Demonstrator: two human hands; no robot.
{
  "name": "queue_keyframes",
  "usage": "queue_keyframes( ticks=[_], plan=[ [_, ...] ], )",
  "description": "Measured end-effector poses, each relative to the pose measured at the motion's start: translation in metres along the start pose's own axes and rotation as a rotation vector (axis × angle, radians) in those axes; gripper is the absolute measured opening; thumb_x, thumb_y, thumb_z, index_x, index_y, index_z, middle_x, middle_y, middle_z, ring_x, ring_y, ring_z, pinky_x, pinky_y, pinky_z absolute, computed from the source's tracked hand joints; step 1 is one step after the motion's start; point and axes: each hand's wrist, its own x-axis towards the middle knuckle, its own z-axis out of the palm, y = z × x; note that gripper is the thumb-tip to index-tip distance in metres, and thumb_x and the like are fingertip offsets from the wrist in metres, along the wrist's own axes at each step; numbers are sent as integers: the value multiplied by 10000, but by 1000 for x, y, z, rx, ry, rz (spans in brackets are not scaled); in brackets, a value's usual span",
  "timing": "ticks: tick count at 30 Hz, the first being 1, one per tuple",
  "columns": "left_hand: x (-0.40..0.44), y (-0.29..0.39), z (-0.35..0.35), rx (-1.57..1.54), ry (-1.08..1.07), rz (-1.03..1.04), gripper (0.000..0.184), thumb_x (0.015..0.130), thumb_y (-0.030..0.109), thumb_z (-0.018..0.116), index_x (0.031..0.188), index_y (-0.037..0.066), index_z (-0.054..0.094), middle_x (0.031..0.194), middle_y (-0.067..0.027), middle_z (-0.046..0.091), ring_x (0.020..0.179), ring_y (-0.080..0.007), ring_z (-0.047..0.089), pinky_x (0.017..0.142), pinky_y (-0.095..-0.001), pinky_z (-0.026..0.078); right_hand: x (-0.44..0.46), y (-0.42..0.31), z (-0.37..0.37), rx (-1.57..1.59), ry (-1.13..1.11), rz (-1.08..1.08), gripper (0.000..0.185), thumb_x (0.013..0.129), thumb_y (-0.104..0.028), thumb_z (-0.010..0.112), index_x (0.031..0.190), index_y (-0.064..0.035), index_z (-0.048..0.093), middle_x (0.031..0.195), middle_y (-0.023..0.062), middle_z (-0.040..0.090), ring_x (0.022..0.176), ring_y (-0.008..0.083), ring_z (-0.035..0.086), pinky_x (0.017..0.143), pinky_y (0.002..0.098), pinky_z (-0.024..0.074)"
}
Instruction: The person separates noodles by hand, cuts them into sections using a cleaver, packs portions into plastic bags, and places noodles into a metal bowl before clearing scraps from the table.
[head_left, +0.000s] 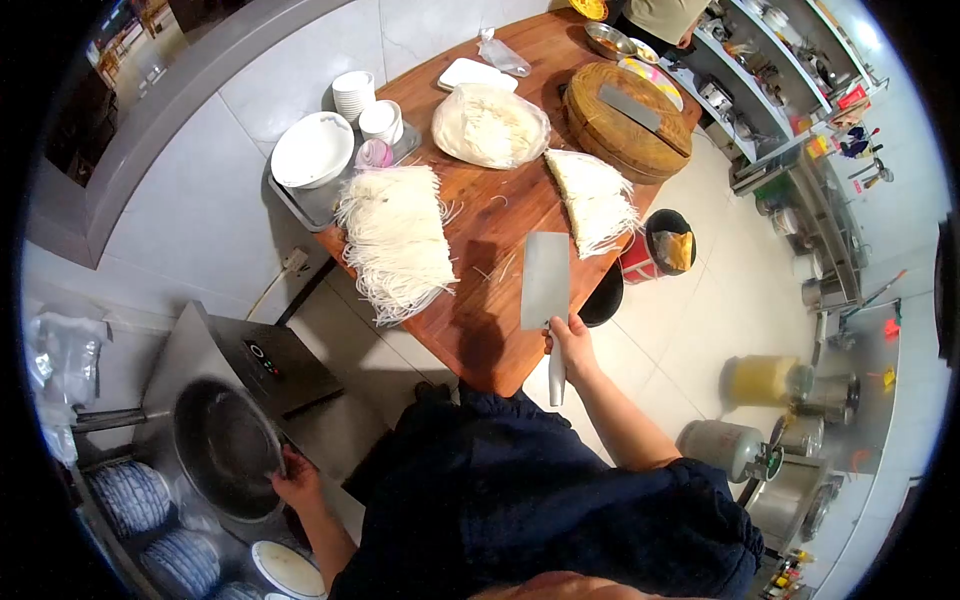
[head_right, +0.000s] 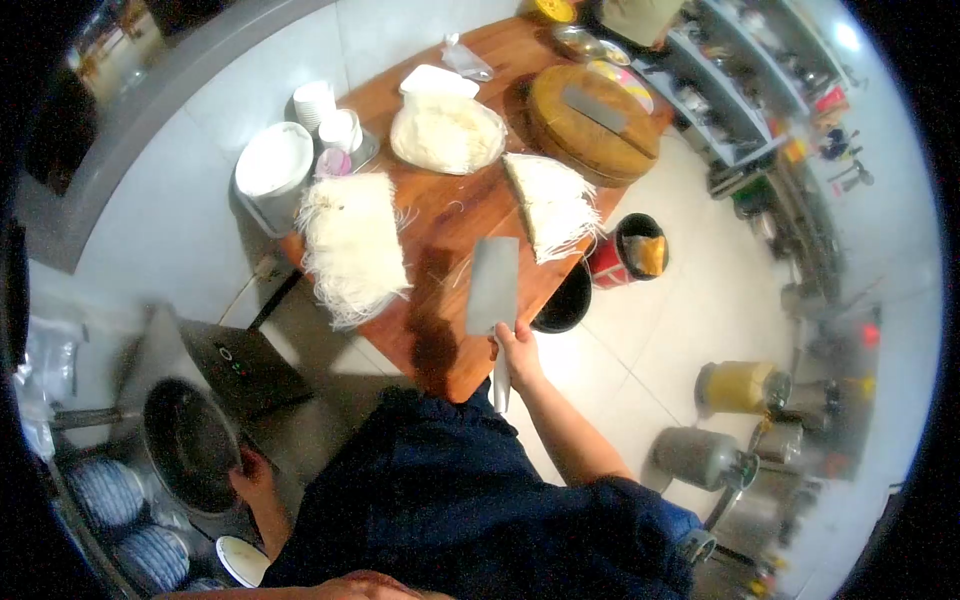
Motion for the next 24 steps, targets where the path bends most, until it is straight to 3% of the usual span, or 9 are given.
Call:
queue_keyframes(
  ticks=[3, 5, 9, 11, 12, 13, 16, 18, 24],
  plan=[
    [-20, -63, 23, 286, -139, 24, 203, 844, 95, 484, 973, -59, 513, 979, -189, 562, 804, -266, 599, 711, -356, 551, 11, -19, -15, 104, -44, -17, 115, 913, -133, 532, 1016, -83, 515, 798, 29, 574, 592, 105, 518, 528, 255, 467],
    [-43, -113, 49, 571, -386, 9, 161, 830, 114, 497, 889, -36, 504, 893, -160, 570, 740, -253, 592, 683, -357, 536, 21, -28, -38, 28, -39, -12, 126, 901, -108, 523, 1021, -80, 495, 809, 28, 549, 600, 117, 512, 532, 271, 461],
    [-74, -236, 106, 952, -359, -399, 193, 848, 174, 487, 885, -4, 551, 822, -142, 617, 726, -254, 608, 707, -369, 515, 31, -35, -101, 10, -11, 27, 169, 894, -74, 525, 1053, -60, 470, 808, 26, 529, 590, 112, 488, 507, 256, 427],
    [-66, -298, 106, 847, -602, -650, 239, 840, 150, 491, 981, -35, 549, 972, -134, 617, 886, -267, 594, 808, -401, 470, 33, -33, -129, 12, 44, 62, 167, 886, -64, 524, 1043, -53, 470, 791, 24, 521, 573, 107, 474, 493, 251, 417],
    [-96, -331, 133, 880, -489, -687, 232, 823, 121, 509, 1008, -16, 531, 1026, -125, 594, 906, -263, 579, 775, -394, 464, 33, -32, -143, -3, 77, 85, 167, 880, -59, 523, 1038, -49, 470, 784, 24, 518, 564, 105, 467, 487, 248, 412],
    [-97, -361, 137, 849, -497, -732, 239, 806, 104, 519, 1027, 14, 511, 1023, -119, 584, 870, -250, 581, 706, -368, 476, 31, -33, -153, -15, 119, 110, 160, 866, -45, 515, 1022, -44, 478, 768, 26, 521, 559, 104, 469, 480, 253, 409],
    [-104, -430, 151, 1018, -449, -718, 251, 800, 113, 512, 1037, 33, 500, 1016, -114, 582, 858, -237, 580, 669, -347, 482, 30, -31, -186, -35, 128, 162, 152, 860, -51, 510, 1009, -33, 492, 742, 26, 522, 551, 107, 475, 476, 256, 409],
    [-90, -465, 152, 1084, -415, -742, 266, 793, 118, 507, 1044, 34, 489, 1012, -106, 578, 862, -234, 581, 678, -347, 486, 30, -37, -202, -58, 135, 198, 148, 865, -61, 506, 1007, -23, 497, 726, 29, 527, 543, 110, 481, 475, 261, 412],
    [-83, -520, 173, 952, -303, -536, 238, 776, 86, 516, 1008, 39, 493, 1010, -97, 585, 888, -210, 573, 712, -339, 491, 47, -41, -238, -175, 10, 348, 162, 901, -119, 506, 1016, -5, 506, 747, 39, 537, 528, 107, 480, 472, 256, 418]
  ],
)
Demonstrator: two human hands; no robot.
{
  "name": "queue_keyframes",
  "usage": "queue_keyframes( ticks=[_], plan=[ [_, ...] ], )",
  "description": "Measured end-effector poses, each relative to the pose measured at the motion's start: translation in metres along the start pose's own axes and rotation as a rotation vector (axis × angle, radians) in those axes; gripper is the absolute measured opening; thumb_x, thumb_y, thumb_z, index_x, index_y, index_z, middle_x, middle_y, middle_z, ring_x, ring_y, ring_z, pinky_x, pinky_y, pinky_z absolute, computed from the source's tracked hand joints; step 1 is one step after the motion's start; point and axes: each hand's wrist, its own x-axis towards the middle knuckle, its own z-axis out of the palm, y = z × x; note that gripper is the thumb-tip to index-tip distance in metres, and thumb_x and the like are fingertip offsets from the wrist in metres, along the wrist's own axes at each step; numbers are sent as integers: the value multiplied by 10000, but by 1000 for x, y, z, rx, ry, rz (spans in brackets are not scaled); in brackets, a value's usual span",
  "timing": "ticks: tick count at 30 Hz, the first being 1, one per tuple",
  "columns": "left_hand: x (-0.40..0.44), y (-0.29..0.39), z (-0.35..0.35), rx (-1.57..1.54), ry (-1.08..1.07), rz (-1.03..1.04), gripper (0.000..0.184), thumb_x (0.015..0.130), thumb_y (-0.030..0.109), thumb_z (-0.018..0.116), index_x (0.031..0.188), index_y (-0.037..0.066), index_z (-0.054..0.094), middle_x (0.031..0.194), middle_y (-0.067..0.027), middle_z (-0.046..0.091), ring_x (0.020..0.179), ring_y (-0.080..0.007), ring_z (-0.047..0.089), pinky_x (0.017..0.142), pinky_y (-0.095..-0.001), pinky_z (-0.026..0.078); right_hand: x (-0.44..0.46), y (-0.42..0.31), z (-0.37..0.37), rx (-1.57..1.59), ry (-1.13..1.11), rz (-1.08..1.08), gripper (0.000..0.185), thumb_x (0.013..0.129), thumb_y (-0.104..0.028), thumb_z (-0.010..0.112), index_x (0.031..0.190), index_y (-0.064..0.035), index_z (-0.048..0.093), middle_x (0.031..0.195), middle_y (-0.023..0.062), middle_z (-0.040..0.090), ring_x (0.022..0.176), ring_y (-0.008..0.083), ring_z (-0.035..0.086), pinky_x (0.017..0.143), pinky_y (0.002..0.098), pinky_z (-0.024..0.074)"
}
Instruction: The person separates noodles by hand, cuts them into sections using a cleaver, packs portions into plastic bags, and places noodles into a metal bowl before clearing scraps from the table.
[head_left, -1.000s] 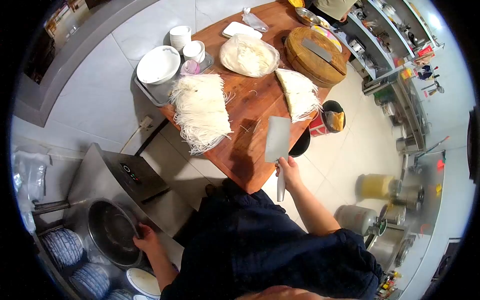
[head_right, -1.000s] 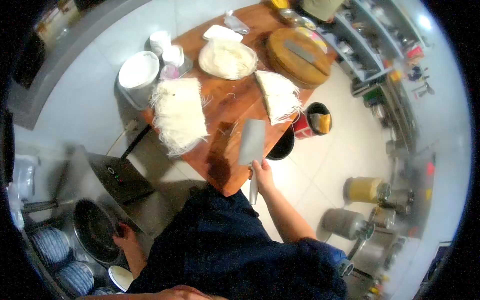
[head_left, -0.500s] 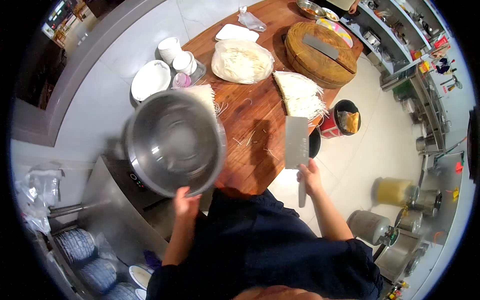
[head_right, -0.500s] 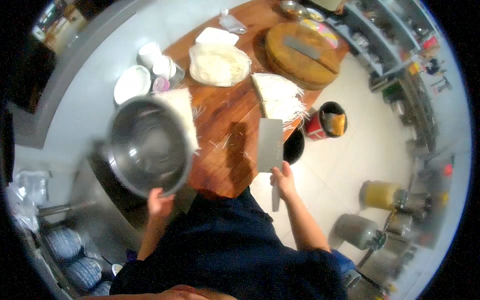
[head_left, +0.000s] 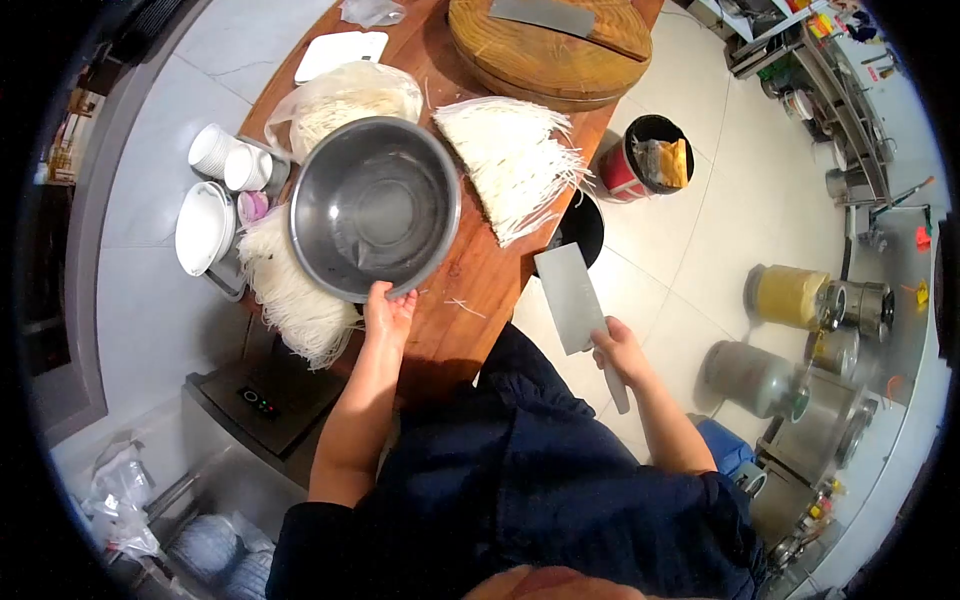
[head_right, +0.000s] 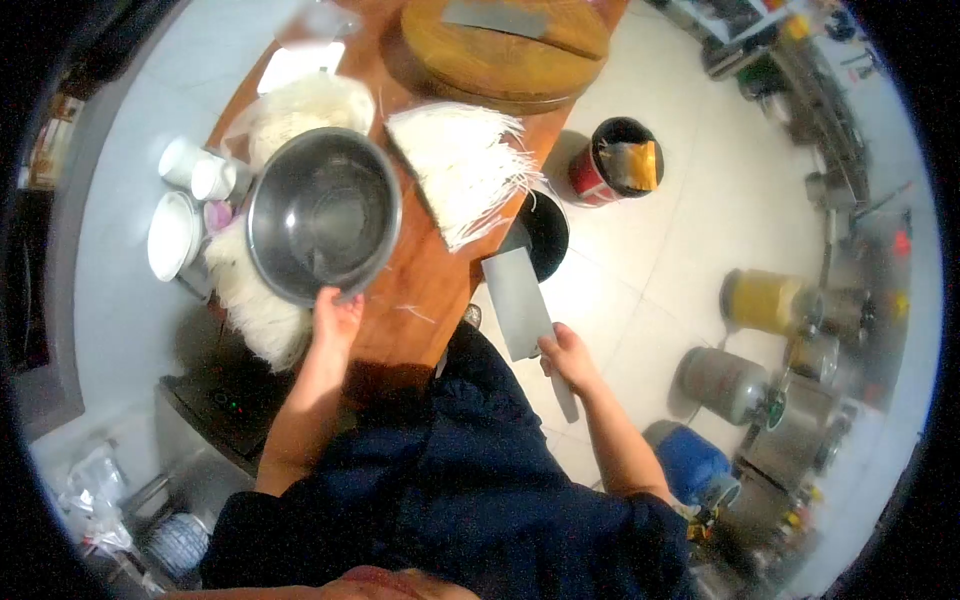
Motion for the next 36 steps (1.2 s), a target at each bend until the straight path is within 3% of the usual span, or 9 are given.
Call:
queue_keyframes(
  ticks=[5, 6, 8, 13, 15, 17, 20, 26, 36],
  plan=[
    [-23, -12, 21, 53, -163, -234, 599, 896, 496, 496, 1133, -54, 462, 1024, -195, 576, 914, -261, 598, 809, -348, 520, 26, -1, -9, -46, -122, 82, 175, 939, -144, 468, 1013, 13, 492, 768, 66, 564, 519, 102, 476, 477, 242, 427],
    [-42, -21, 43, 227, -14, -258, 573, 894, 473, 520, 1158, -33, 470, 960, -187, 607, 817, -238, 618, 747, -341, 525, 30, -6, -7, -27, -139, 96, 177, 943, -143, 459, 1015, 16, 488, 768, 75, 573, 515, 101, 475, 476, 239, 428],
    [-58, -25, 68, 715, -223, -257, 457, 911, 366, 547, 1179, -1, 492, 841, -134, 631, 664, -163, 604, 621, -288, 513, 39, -19, -3, 25, -164, 108, 182, 950, -138, 448, 1027, 23, 478, 756, 85, 580, 504, 101, 477, 465, 234, 428],
    [-42, -16, 162, 1142, -623, 229, 258, 921, 120, 522, 1149, 1, 531, 763, -63, 613, 552, -71, 533, 497, -205, 437, 69, -32, 5, 126, -230, 145, 202, 968, -134, 418, 1104, 14, 441, 742, 93, 588, 490, 99, 488, 448, 222, 448],
    [19, -13, 195, 1302, -710, 758, 396, 864, 158, 601, 1188, -46, 498, 869, -139, 633, 753, -202, 617, 681, -290, 501, 80, -39, 8, 114, -243, 161, 211, 974, -143, 408, 1123, 5, 425, 744, 89, 587, 494, 98, 498, 450, 225, 463],
    [51, 2, 249, 1614, -595, 961, 650, 800, 287, 676, 1256, -102, 427, 1164, -294, 536, 1077, -362, 545, 915, -383, 436, 87, -47, 10, 133, -252, 159, 201, 971, -146, 417, 1107, 0, 427, 752, 86, 586, 502, 102, 514, 439, 227, 463],
    [127, 4, 292, 2049, -580, 929, 922, 754, 528, 658, 1355, -80, 316, 1389, -282, 337, 1303, -362, 342, 1066, -406, 301, 93, -54, 13, 139, -245, 162, 194, 965, -149, 429, 1099, -10, 431, 757, 84, 586, 501, 104, 520, 433, 224, 459],
    [183, -14, 321, 2377, -524, 784, 1147, 610, 706, 665, 1379, -56, 286, 1417, -251, 303, 1323, -379, 287, 1079, -431, 271, 116, -87, 24, 163, -220, 177, 196, 974, -187, 439, 1087, -28, 450, 763, 76, 583, 497, 95, 519, 444, 222, 458],
    [156, -24, 313, 2363, -600, 692, 1072, 557, 617, 763, 1279, -86, 398, 1306, -251, 405, 1244, -376, 364, 1042, -403, 324, 194, -153, 63, 108, -164, 55, 537, 880, -385, 598, 1151, 48, 431, 783, 106, 604, 451, 107, 534, 367, 222, 439]
  ],
)
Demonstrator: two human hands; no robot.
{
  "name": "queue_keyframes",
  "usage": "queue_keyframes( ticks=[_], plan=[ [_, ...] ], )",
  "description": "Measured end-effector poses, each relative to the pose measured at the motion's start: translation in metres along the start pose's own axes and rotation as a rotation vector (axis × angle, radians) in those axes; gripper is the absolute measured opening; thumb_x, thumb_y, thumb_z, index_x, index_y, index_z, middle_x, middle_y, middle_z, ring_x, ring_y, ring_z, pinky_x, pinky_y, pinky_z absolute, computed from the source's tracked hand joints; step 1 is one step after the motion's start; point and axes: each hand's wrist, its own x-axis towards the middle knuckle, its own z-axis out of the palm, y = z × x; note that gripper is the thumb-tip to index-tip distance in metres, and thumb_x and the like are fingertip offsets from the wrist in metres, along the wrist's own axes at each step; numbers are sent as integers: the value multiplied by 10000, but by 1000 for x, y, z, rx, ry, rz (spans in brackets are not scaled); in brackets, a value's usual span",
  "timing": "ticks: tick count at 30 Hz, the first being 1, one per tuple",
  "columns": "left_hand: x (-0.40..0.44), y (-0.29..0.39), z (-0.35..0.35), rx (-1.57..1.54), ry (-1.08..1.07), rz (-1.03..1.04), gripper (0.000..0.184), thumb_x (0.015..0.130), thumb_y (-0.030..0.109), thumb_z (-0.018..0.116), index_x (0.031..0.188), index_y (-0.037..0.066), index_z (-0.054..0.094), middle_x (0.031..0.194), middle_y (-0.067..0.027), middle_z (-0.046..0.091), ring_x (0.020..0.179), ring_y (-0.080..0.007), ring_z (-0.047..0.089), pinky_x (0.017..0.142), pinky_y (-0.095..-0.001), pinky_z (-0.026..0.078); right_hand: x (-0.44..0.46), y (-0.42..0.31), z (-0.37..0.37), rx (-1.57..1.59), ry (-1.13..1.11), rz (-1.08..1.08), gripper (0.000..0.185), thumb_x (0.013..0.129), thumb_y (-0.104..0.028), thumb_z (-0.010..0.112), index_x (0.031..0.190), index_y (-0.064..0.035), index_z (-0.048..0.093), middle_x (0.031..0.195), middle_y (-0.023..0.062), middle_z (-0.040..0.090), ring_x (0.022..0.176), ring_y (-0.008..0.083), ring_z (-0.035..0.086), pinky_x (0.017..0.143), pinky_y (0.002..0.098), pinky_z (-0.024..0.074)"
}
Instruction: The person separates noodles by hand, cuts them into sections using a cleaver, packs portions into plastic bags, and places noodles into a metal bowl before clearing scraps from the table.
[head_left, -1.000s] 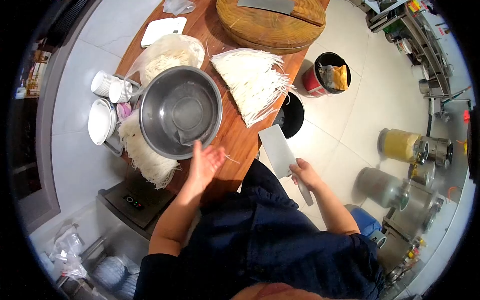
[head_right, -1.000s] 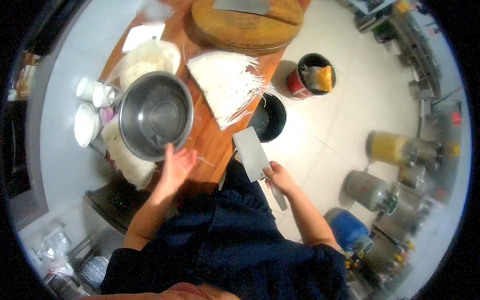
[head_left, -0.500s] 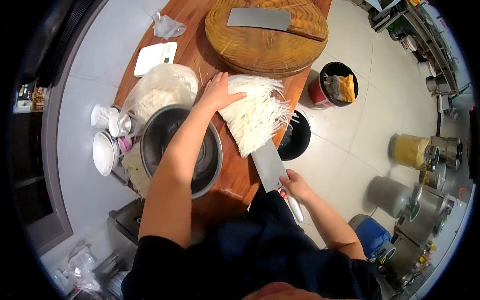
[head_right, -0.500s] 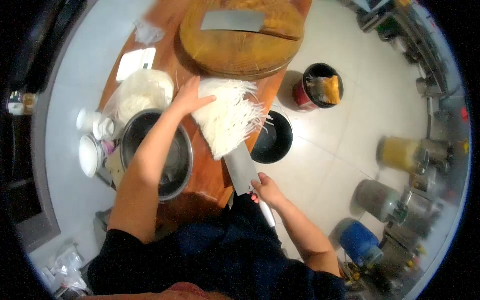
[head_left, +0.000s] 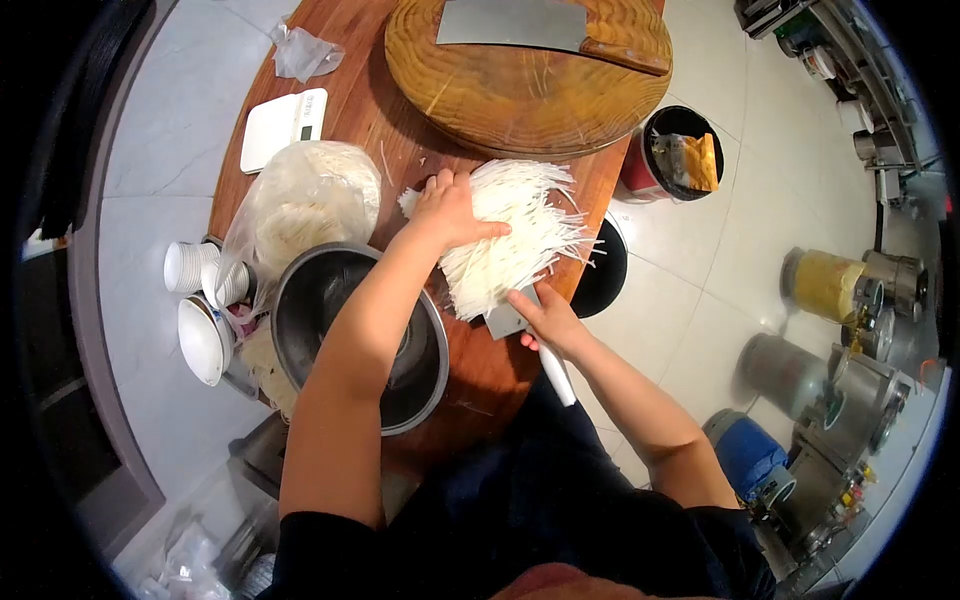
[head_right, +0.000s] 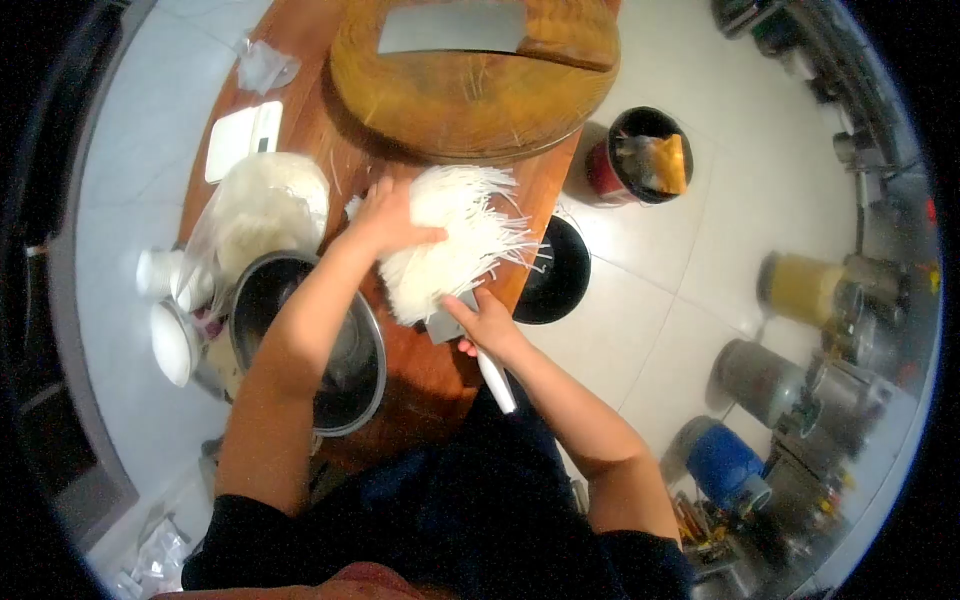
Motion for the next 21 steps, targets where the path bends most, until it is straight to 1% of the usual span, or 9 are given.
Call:
queue_keyframes(
  ticks=[1, 4, 5, 8, 11, 13, 15, 19, 21],
  plan=[
    [0, 0, -1, -18, -22, -10, 1066, 556, 608, 769, 1259, -105, 403, 1301, -256, 406, 1237, -384, 366, 1041, -404, 325, 6, -5, 1, -1, -17, -21, 608, 866, -422, 606, 1192, 50, 404, 796, 107, 612, 450, 106, 532, 368, 222, 440],
    [0, 0, 4, -24, -2, -26, 1064, 556, 612, 769, 1244, -116, 411, 1293, -258, 409, 1225, -389, 373, 1041, -409, 322, 29, -14, 9, -30, -29, -51, 630, 859, -435, 609, 1208, 41, 389, 789, 102, 614, 447, 109, 531, 370, 228, 442],
    [-2, 1, 3, -29, -10, -35, 1061, 557, 613, 767, 1240, -119, 415, 1295, -259, 407, 1226, -390, 371, 1039, -411, 323, 31, -18, 12, -55, 10, -35, 618, 855, -434, 616, 1201, 31, 403, 740, 93, 612, 436, 112, 525, 366, 237, 434],
    [-8, 5, -5, -48, -34, -61, 1051, 562, 618, 761, 1231, -121, 427, 1305, -263, 399, 1235, -393, 364, 1034, -417, 325, 41, -14, 12, -83, 24, -111, 603, 849, -439, 622, 1175, 31, 432, 690, 82, 606, 428, 113, 521, 361, 242, 421],
    [-12, 5, -8, -82, -52, -77, 1035, 568, 621, 753, 1227, -114, 441, 1317, -267, 390, 1248, -391, 355, 1025, -423, 333, 41, -17, 9, -131, 26, -172, 575, 849, -433, 628, 1138, 35, 460, 665, 77, 602, 413, 112, 506, 356, 243, 406],
    [-12, 3, -7, -108, -58, -73, 1023, 571, 622, 748, 1222, -109, 450, 1316, -269, 395, 1249, -388, 359, 1017, -426, 343, 38, -24, 7, -141, -2, -167, 553, 850, -420, 633, 1124, 32, 469, 667, 76, 602, 408, 113, 497, 354, 245, 401],
    [-12, 1, -5, -121, -27, -57, 1016, 571, 624, 745, 1216, -106, 457, 1298, -269, 415, 1233, -390, 383, 1008, -433, 355, 35, -26, 5, -135, -10, -152, 513, 855, -395, 639, 1114, 17, 476, 659, 74, 596, 396, 113, 479, 349, 249, 391],
    [-14, 5, -15, -118, 42, -22, 1001, 569, 624, 745, 1196, -108, 473, 1266, -273, 451, 1205, -399, 424, 992, -444, 376, 22, -35, 4, -74, -29, -198, 462, 873, -364, 625, 1111, 2, 475, 640, 59, 576, 389, 111, 466, 344, 248, 381],
    [-17, 7, -21, -120, 125, 29, 996, 569, 626, 744, 1185, -110, 480, 1257, -279, 457, 1199, -405, 431, 991, -443, 380, 10, -47, 4, -94, -29, -244, 446, 882, -351, 614, 1114, 2, 473, 636, 55, 571, 388, 108, 465, 343, 246, 378]
  ],
)
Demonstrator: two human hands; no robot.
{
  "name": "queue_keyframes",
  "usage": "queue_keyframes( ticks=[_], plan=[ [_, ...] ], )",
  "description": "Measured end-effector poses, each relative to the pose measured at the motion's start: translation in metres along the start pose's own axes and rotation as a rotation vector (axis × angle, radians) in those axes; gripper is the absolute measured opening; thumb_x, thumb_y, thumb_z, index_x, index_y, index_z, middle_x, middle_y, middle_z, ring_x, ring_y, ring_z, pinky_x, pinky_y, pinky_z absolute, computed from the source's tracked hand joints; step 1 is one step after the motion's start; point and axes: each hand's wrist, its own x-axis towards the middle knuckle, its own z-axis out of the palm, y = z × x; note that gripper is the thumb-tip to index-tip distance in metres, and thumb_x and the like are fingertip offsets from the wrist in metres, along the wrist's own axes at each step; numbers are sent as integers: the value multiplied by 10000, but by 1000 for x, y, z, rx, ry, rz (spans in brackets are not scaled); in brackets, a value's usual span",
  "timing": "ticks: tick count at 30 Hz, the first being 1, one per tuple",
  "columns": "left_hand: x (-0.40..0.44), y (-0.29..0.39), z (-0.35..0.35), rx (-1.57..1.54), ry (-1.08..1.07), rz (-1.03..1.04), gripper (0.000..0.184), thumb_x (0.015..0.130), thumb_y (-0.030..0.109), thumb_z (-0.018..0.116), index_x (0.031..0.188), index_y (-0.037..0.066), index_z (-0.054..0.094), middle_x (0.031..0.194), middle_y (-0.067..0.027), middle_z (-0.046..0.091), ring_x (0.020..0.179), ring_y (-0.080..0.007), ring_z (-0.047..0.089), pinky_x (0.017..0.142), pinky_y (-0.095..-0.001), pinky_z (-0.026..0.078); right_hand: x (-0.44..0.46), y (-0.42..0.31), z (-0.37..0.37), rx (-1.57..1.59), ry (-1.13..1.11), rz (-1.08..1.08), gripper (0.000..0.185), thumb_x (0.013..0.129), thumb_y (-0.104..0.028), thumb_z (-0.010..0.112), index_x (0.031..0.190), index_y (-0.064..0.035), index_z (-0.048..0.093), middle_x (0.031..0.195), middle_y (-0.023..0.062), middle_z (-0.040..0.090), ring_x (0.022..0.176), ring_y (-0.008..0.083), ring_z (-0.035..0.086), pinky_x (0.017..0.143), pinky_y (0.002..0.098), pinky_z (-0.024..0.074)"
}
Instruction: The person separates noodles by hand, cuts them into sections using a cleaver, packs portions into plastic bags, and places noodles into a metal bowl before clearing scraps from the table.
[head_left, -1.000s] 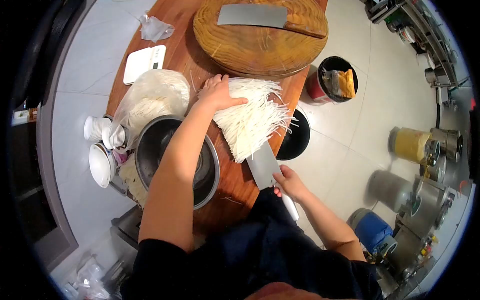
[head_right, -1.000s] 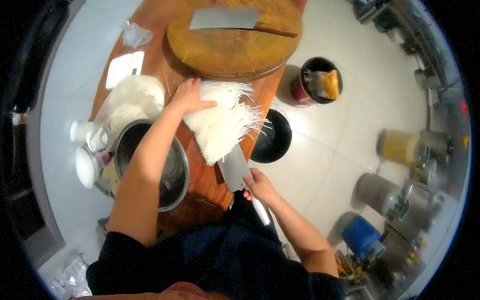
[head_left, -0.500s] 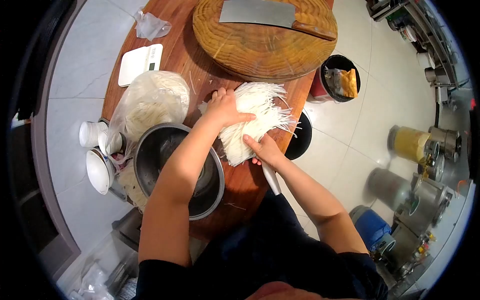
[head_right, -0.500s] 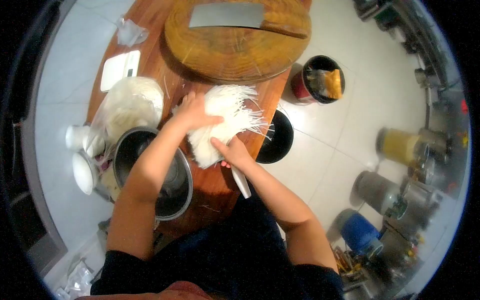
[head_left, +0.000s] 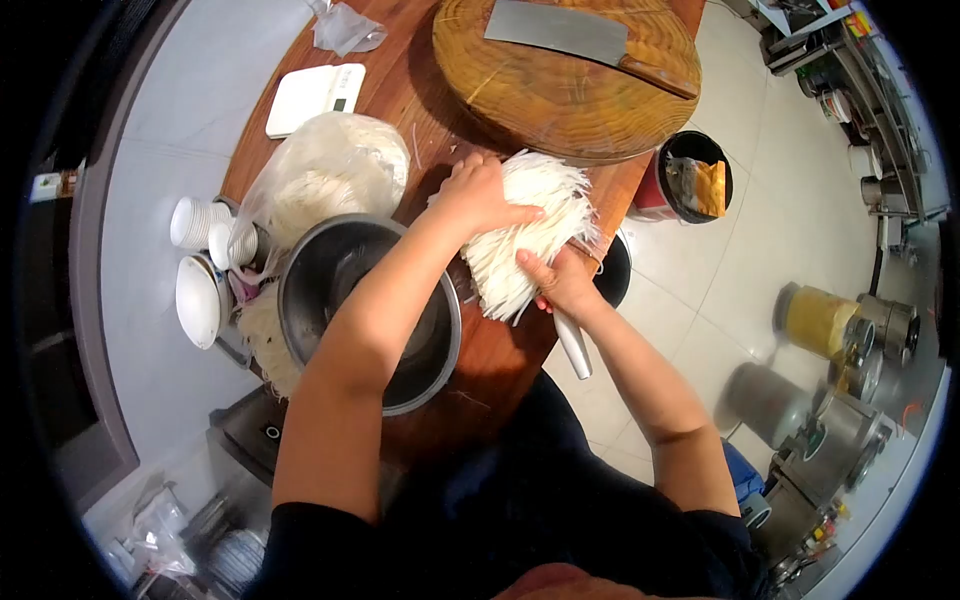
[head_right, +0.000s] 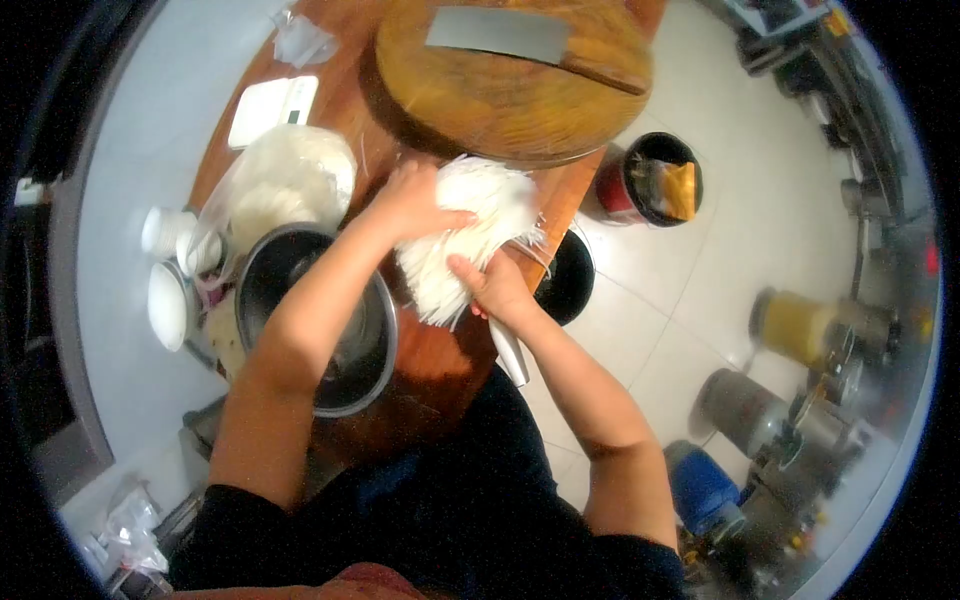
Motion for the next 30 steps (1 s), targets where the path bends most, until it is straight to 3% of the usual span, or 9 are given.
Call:
queue_keyframes(
  ticks=[5, 6, 9, 13, 17, 21, 22, 25, 30],
  plan=[
    [-22, 7, -28, -49, 35, 16, 995, 570, 646, 733, 1155, -122, 496, 1224, -310, 469, 1180, -420, 448, 982, -439, 389, -23, -24, 7, -127, 10, -130, 420, 896, -367, 588, 1028, 26, 519, 614, 61, 570, 367, 107, 465, 329, 257, 368],
    [-31, 11, -38, -50, 35, 4, 1000, 570, 663, 723, 1140, -128, 503, 1217, -318, 470, 1178, -421, 450, 976, -438, 393, -32, -35, 5, -261, -16, -103, 456, 891, -395, 585, 1051, 29, 532, 704, 109, 617, 485, 161, 564, 441, 308, 460],
    [-54, 14, -57, -60, 101, 0, 995, 568, 676, 718, 1117, -130, 520, 1192, -314, 491, 1166, -423, 458, 977, -428, 394, -42, -36, 15, -320, 20, -369, 460, 884, -427, 589, 1077, -20, 494, 702, 46, 579, 426, 96, 476, 362, 245, 377],
    [-113, 30, -109, -62, 171, -13, 928, 603, 641, 715, 1085, -133, 543, 1124, -319, 531, 1095, -408, 514, 943, -411, 427, -74, -59, 37, -457, 45, -439, 466, 882, -397, 606, 1117, -5, 514, 798, 47, 615, 563, 96, 547, 461, 245, 441],
    [-178, 17, -143, -17, 289, -54, 844, 647, 567, 720, 1100, -120, 534, 1129, -318, 524, 1082, -403, 522, 943, -420, 426, -105, -78, 86, -497, -5, -487, 493, 858, -367, 642, 1166, -2, 522, 1001, 131, 651, 894, 183, 622, 779, 325, 501],
    [-240, -12, -149, 9, 378, -118, 792, 667, 486, 744, 1143, -99, 501, 1152, -304, 509, 1094, -405, 499, 947, -424, 404, -121, -65, 143, -386, -103, -652, 508, 855, -368, 647, 1176, -3, 496, 890, 122, 653, 691, 171, 626, 619, 307, 519],
    [-253, -19, -149, 2, 365, -145, 784, 669, 473, 748, 1146, -96, 496, 1156, -304, 504, 1097, -407, 494, 944, -425, 401, -126, -61, 153, -359, -159, -535, 499, 845, -344, 652, 1164, 12, 508, 921, 169, 652, 760, 235, 643, 681, 347, 520],
    [-285, -41, -132, -21, 370, -175, 759, 660, 459, 761, 1122, -88, 509, 1144, -307, 509, 1110, -406, 482, 925, -423, 406, -140, -52, 178, -257, -290, -313, 493, 846, -299, 648, 1153, 47, 479, 746, 161, 639, 417, 182, 552, 416, 313, 463],
    [-276, -81, -88, -1, 134, -267, 808, 649, 549, 728, 1112, -83, 529, 1130, -297, 527, 1107, -400, 499, 931, -413, 415, -133, -13, 193, -194, -324, -76, 454, 880, -297, 600, 1149, 51, 483, 707, 133, 629, 418, 159, 553, 363, 292, 442]
  ],
)
